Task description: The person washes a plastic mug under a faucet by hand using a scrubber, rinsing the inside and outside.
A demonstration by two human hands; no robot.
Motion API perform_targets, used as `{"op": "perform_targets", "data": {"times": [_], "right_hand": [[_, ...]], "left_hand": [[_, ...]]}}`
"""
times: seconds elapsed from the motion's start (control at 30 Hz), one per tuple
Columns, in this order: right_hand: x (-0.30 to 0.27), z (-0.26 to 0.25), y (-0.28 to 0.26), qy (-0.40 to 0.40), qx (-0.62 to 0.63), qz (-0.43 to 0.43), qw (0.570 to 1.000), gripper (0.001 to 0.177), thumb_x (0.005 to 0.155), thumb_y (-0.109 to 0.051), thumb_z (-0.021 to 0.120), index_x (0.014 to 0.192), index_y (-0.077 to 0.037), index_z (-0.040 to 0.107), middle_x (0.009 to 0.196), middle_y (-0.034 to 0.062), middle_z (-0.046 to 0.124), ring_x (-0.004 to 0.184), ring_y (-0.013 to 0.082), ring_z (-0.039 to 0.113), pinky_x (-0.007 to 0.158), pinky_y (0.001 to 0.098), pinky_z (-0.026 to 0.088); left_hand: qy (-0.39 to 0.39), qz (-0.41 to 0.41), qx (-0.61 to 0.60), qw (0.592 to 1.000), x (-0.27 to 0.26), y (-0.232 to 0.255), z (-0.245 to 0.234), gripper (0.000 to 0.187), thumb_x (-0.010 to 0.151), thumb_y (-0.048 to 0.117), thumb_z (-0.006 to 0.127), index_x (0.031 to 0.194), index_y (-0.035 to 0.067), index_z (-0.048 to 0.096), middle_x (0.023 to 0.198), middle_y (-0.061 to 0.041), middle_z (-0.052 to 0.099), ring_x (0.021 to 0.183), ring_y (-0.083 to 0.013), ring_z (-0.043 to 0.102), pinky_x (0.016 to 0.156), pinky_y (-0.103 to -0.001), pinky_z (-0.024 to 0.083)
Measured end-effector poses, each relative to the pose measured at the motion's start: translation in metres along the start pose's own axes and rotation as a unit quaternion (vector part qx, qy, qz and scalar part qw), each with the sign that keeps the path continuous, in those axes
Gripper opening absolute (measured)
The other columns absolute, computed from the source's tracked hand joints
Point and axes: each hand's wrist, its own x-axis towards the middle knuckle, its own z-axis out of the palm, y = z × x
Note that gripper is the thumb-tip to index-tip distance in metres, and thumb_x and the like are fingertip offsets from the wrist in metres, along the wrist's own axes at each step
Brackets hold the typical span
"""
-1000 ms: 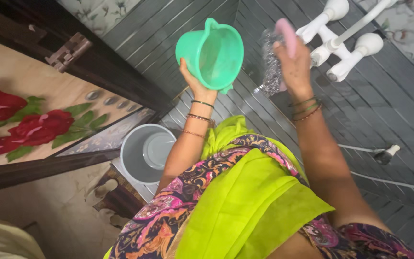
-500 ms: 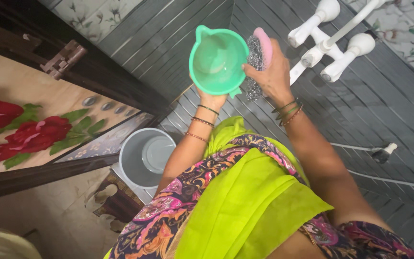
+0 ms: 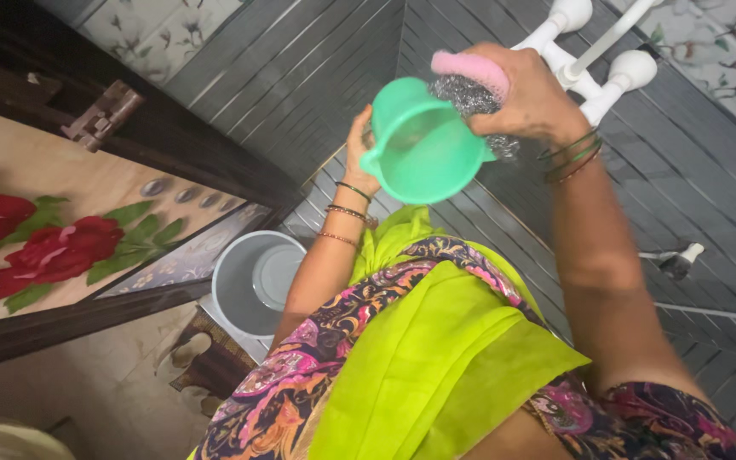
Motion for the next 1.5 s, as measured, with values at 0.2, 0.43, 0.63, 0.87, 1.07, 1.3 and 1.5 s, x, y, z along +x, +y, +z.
{"op": "perform_targets", "data": {"times": [0.2,0.43,0.63,0.87,1.07,1.3,1.5], "right_hand": [[0.010,-0.018,0.000,-0.110,0.024,-0.060,0.992,0.070,0.068,-0.007,0.077,0.137,-0.005,0.065,0.128,0.0071,0.070,0.119,0.0157,0.065,0.107,0.0292,0.048],[0.012,-0.002,0.007,-0.022,-0.042,-0.075,0.996,0.070,0.078,-0.015,0.086,0.142,-0.003,0.061,0.134,0.0119,0.067,0.123,0.0233,0.064,0.109,0.0327,0.048],[-0.014,0.019,-0.012,0.135,-0.064,-0.073,0.986,0.064,0.093,-0.022,0.077,0.150,-0.003,0.056,0.144,0.0193,0.061,0.135,0.0338,0.062,0.117,0.0409,0.048],[-0.010,0.128,0.056,-0.009,-0.158,0.046,0.986,0.050,0.093,-0.027,0.071,0.132,0.001,0.058,0.121,0.0234,0.064,0.112,0.0413,0.063,0.100,0.0497,0.047],[0.011,0.154,0.079,0.027,-0.176,-0.115,0.977,0.048,0.085,-0.022,0.068,0.127,0.002,0.061,0.123,0.0245,0.064,0.113,0.0413,0.063,0.098,0.0474,0.048],[0.021,0.116,0.040,-0.238,-0.372,0.017,0.897,0.027,0.102,-0.030,0.059,0.121,-0.014,0.067,0.126,0.0071,0.068,0.117,0.0282,0.065,0.102,0.0407,0.052],[0.012,0.151,0.111,-0.004,-0.004,-0.053,0.999,0.038,0.099,-0.025,0.065,0.131,-0.006,0.063,0.125,0.0113,0.068,0.112,0.0272,0.066,0.095,0.0404,0.054]], "left_hand": [[-0.004,-0.014,0.069,0.998,-0.001,0.002,-0.001,0.073,0.094,0.061,0.059,0.138,0.002,0.058,0.133,-0.018,0.064,0.120,-0.0319,0.064,0.106,-0.050,0.051],[-0.028,0.031,0.034,0.999,0.000,0.005,-0.023,0.067,0.095,0.054,0.061,0.137,0.002,0.059,0.133,-0.018,0.065,0.120,-0.0331,0.064,0.107,-0.050,0.051],[0.002,0.160,0.002,0.987,0.004,0.014,-0.045,0.060,0.094,0.051,0.062,0.131,0.004,0.062,0.128,-0.014,0.066,0.117,-0.0322,0.063,0.104,-0.049,0.052],[-0.075,0.143,0.070,0.984,-0.008,-0.001,0.004,0.081,0.088,0.052,0.068,0.148,0.000,0.052,0.137,-0.014,0.063,0.125,-0.0271,0.060,0.111,-0.042,0.046],[-0.104,0.121,0.099,0.982,-0.008,0.001,0.014,0.083,0.082,0.051,0.069,0.147,0.003,0.051,0.137,-0.013,0.063,0.126,-0.0258,0.060,0.111,-0.039,0.046],[0.079,0.079,0.133,0.985,0.012,-0.005,-0.017,0.054,0.089,0.044,0.069,0.124,0.003,0.063,0.119,-0.010,0.067,0.114,-0.0254,0.062,0.099,-0.043,0.051],[0.048,0.116,0.173,0.977,0.013,0.004,-0.023,0.048,0.090,0.038,0.071,0.121,0.002,0.065,0.118,-0.009,0.068,0.112,-0.0229,0.063,0.101,-0.040,0.051]]}}
